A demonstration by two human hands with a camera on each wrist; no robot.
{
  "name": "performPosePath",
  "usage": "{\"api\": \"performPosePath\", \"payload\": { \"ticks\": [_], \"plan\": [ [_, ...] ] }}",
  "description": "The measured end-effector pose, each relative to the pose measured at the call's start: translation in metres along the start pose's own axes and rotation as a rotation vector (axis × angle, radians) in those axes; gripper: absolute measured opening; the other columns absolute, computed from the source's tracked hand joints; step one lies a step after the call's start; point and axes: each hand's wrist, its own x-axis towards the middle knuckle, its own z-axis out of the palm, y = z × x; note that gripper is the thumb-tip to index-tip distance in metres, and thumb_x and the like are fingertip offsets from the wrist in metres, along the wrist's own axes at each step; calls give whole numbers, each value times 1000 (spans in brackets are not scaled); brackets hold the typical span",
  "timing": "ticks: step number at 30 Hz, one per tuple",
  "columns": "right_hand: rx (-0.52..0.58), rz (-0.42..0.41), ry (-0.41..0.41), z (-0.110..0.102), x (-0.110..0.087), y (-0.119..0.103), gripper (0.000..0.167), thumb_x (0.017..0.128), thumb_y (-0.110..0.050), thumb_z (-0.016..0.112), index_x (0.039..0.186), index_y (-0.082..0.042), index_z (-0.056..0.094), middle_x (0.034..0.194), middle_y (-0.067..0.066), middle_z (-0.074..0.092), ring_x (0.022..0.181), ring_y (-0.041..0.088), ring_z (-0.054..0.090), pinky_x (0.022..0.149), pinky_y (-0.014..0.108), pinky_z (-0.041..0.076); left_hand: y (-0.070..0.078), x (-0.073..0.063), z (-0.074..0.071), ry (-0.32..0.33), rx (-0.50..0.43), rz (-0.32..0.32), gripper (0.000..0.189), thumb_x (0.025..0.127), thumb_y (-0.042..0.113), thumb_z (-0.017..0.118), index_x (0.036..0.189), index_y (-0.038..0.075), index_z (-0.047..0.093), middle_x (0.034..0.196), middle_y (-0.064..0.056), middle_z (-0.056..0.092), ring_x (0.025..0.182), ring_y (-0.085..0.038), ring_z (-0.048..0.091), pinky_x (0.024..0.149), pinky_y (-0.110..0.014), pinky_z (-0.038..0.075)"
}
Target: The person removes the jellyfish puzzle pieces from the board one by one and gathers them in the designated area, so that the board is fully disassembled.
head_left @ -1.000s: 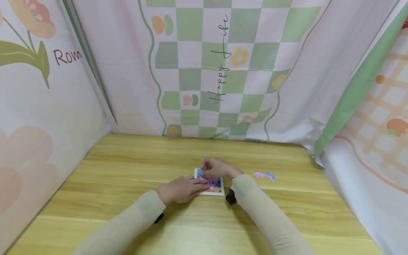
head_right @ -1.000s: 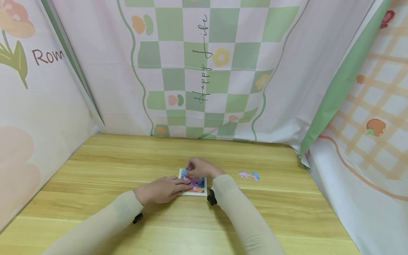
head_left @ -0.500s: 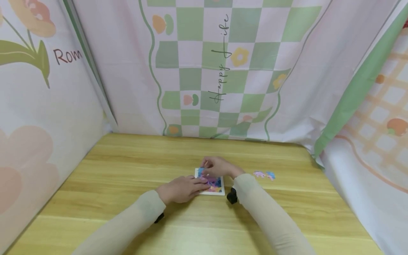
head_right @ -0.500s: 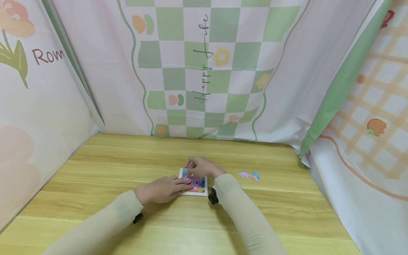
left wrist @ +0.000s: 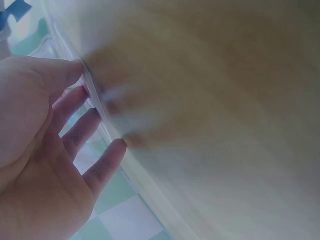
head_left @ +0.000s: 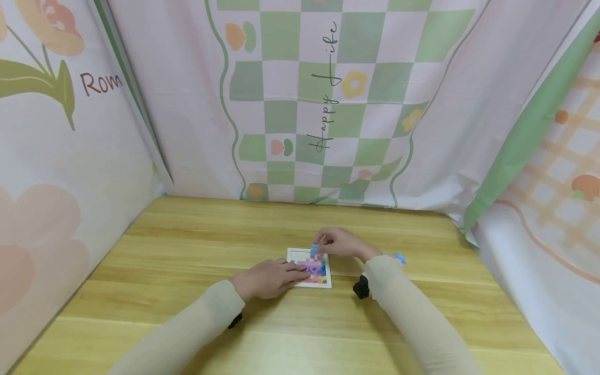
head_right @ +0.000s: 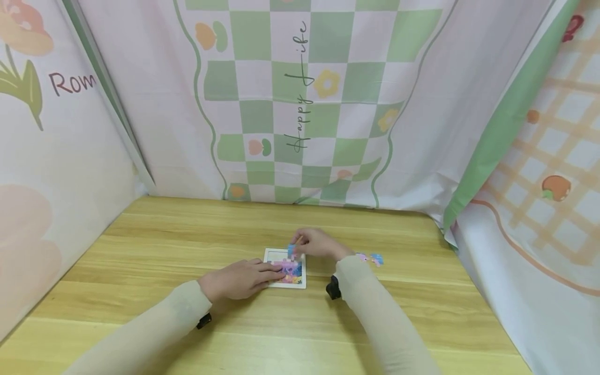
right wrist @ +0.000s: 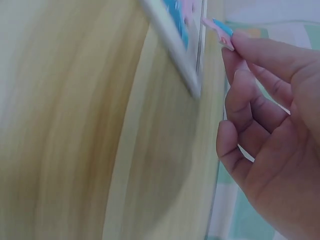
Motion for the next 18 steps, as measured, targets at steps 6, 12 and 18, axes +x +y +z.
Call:
{"api": "performPosePath", "payload": {
  "ticks": [6, 12, 18],
  "plan": [
    [29, 45, 23, -12, -20, 13, 20, 97, -23, 69, 112, -10, 67, 93, 0, 70, 88, 20, 65, 78, 38, 53, 0, 1, 0, -15, -53, -33, 45, 109, 27, 45, 153, 25, 45, 152, -2, 47, 133, -26, 48, 107, -43, 44],
    [35, 81, 34, -28, -41, 30, 22, 98, -23, 67, 112, -6, 67, 92, 2, 70, 88, 20, 64, 80, 37, 51, -1, 3, 5, -17, -14, -30, 45, 109, 29, 45, 154, 26, 43, 153, -1, 46, 134, -26, 48, 108, -42, 43],
    [69, 174, 33, -39, -60, 43, 22, 98, -24, 67, 110, -6, 67, 91, 5, 69, 55, 9, 44, 49, 24, 39, -1, 3, 6, 9, -1, -12, 45, 109, 28, 45, 153, 24, 44, 153, -1, 46, 133, -28, 48, 108, -44, 42]
  ]
}}
